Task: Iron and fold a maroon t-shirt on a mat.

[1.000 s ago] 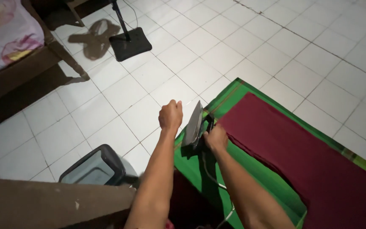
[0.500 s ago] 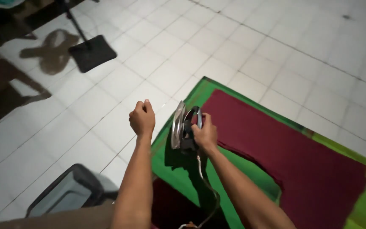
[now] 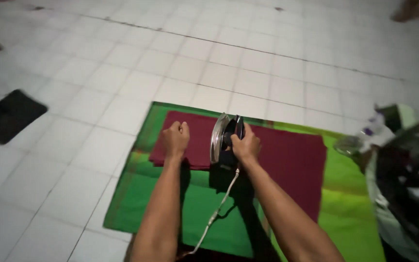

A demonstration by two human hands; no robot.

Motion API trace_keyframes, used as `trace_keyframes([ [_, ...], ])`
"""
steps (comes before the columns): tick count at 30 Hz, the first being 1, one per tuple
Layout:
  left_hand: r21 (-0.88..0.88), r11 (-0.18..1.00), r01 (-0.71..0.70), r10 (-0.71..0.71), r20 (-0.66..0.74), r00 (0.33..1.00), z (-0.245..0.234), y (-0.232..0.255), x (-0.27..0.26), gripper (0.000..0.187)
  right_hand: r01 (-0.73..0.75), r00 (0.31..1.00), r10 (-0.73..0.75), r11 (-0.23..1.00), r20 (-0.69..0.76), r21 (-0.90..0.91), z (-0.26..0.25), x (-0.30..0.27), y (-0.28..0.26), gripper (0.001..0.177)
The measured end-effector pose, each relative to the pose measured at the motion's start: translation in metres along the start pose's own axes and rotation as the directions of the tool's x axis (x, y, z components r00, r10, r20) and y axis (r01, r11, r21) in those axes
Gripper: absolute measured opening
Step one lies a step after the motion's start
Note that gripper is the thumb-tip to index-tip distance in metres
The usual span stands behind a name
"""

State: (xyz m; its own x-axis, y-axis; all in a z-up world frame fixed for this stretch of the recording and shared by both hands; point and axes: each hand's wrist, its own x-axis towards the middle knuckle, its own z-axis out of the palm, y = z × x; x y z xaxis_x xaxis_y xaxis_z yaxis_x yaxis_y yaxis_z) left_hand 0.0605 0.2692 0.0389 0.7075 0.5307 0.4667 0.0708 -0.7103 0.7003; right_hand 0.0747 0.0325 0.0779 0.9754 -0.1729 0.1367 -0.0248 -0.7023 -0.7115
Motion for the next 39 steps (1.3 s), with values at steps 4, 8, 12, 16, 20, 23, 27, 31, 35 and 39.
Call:
trace_keyframes([
  [4,-0.096,0.995,-0.021,0.035,0.156,0.987,0.038,0.056,-0.024,0.036,-0.174,0.984,0.175,0.984,-0.031,0.032,-0.051,0.005,0.029,0.059],
  [8,-0.187,0.977,-0.1,0.156,0.313,0.937,0.075,0.096,-0.055,0.032,-0.193,0.966,0.194,0.981,-0.171,0.024,-0.089,0.012,0.078,0.06],
  [12,-0.223,0.967,-0.123,0.215,0.455,0.864,0.107,0.127,-0.092,0.034,-0.233,0.945,0.212,0.971,-0.249,-0.056,-0.127,0.002,0.118,0.061],
  [16,-0.219,0.964,-0.15,0.25,0.556,0.793,0.128,0.157,-0.138,0.032,-0.333,0.928,0.307,0.937,-0.21,-0.103,-0.157,-0.014,0.142,0.063],
  [20,-0.21,0.944,-0.255,0.329,0.662,0.673,0.134,0.164,-0.176,0.03,-0.379,0.921,0.35,0.905,-0.17,-0.195,-0.157,-0.029,0.165,0.054],
  [23,-0.144,0.91,-0.388,0.375,0.683,0.626,0.14,0.152,-0.202,0.037,-0.365,0.929,0.339,0.903,-0.146,-0.228,-0.156,-0.038,0.165,0.049],
  [27,-0.09,0.836,-0.541,0.456,0.662,0.595,0.146,0.136,-0.221,0.059,-0.34,0.939,0.317,0.907,-0.131,-0.248,-0.149,-0.041,0.162,0.048],
  [31,-0.031,0.827,-0.561,0.397,0.739,0.545,0.137,0.144,-0.217,0.062,-0.304,0.952,0.289,0.926,-0.096,-0.225,-0.129,-0.026,0.201,0.043],
  [35,-0.015,0.792,-0.61,0.43,0.724,0.54,0.137,0.142,-0.219,0.063,-0.266,0.963,0.255,0.954,-0.091,-0.139,-0.12,-0.024,0.221,0.049],
  [39,-0.02,0.792,-0.61,0.428,0.731,0.531,0.134,0.141,-0.216,0.066,-0.35,0.935,0.354,0.922,-0.003,-0.165,-0.131,-0.049,0.204,0.049],
])
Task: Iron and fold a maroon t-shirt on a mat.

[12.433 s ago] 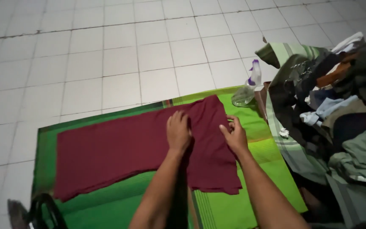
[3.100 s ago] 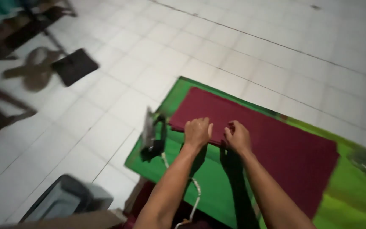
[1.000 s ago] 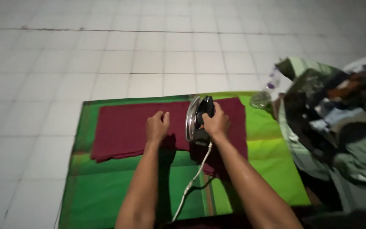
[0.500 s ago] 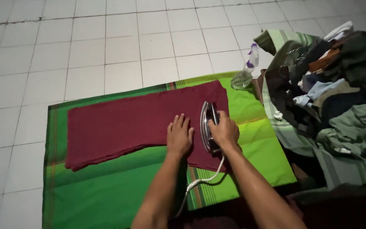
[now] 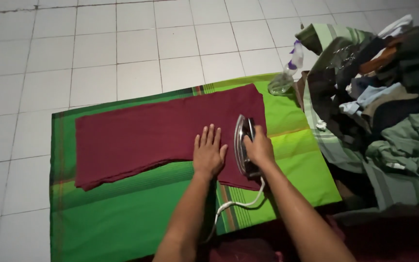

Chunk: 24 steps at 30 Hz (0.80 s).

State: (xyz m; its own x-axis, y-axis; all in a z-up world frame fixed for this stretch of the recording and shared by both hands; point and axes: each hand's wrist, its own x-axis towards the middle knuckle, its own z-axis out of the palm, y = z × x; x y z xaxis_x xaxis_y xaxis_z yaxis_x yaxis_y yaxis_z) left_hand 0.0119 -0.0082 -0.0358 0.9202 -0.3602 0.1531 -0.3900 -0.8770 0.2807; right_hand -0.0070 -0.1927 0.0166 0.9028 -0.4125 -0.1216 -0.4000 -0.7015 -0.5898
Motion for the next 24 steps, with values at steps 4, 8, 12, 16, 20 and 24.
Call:
trace_keyframes([
  [4,-0.031,1.0,0.003,-0.003,-0.003,1.0,-0.004,-0.001,0.001,0.068,-0.079,0.996,0.077,0.996,-0.055,-0.04,-0.003,-0.012,-0.007,0.049],
  [8,-0.065,0.996,-0.069,0.068,-0.013,0.998,-0.019,0.003,-0.006,0.063,-0.12,0.99,0.116,0.992,-0.075,-0.04,-0.006,-0.015,-0.009,0.044],
  [12,-0.031,0.995,-0.095,0.095,-0.006,0.995,-0.017,0.003,-0.007,0.054,-0.115,0.993,0.113,0.992,-0.044,-0.058,-0.014,-0.022,-0.011,0.046],
  [16,-0.054,0.995,-0.082,0.082,-0.006,0.997,-0.009,0.008,-0.008,0.056,-0.123,0.991,0.121,0.992,-0.053,-0.033,-0.01,-0.025,-0.007,0.046],
  [20,0.035,0.999,0.035,-0.036,0.02,0.999,0.009,0.023,-0.011,0.056,-0.087,0.992,0.087,0.996,-0.09,-0.003,-0.005,-0.01,-0.005,0.042],
  [24,-0.057,0.997,0.051,-0.059,-0.149,0.987,0.007,0.023,-0.023,0.055,-0.075,0.993,0.071,0.997,-0.099,-0.033,-0.007,-0.007,-0.007,0.041],
])
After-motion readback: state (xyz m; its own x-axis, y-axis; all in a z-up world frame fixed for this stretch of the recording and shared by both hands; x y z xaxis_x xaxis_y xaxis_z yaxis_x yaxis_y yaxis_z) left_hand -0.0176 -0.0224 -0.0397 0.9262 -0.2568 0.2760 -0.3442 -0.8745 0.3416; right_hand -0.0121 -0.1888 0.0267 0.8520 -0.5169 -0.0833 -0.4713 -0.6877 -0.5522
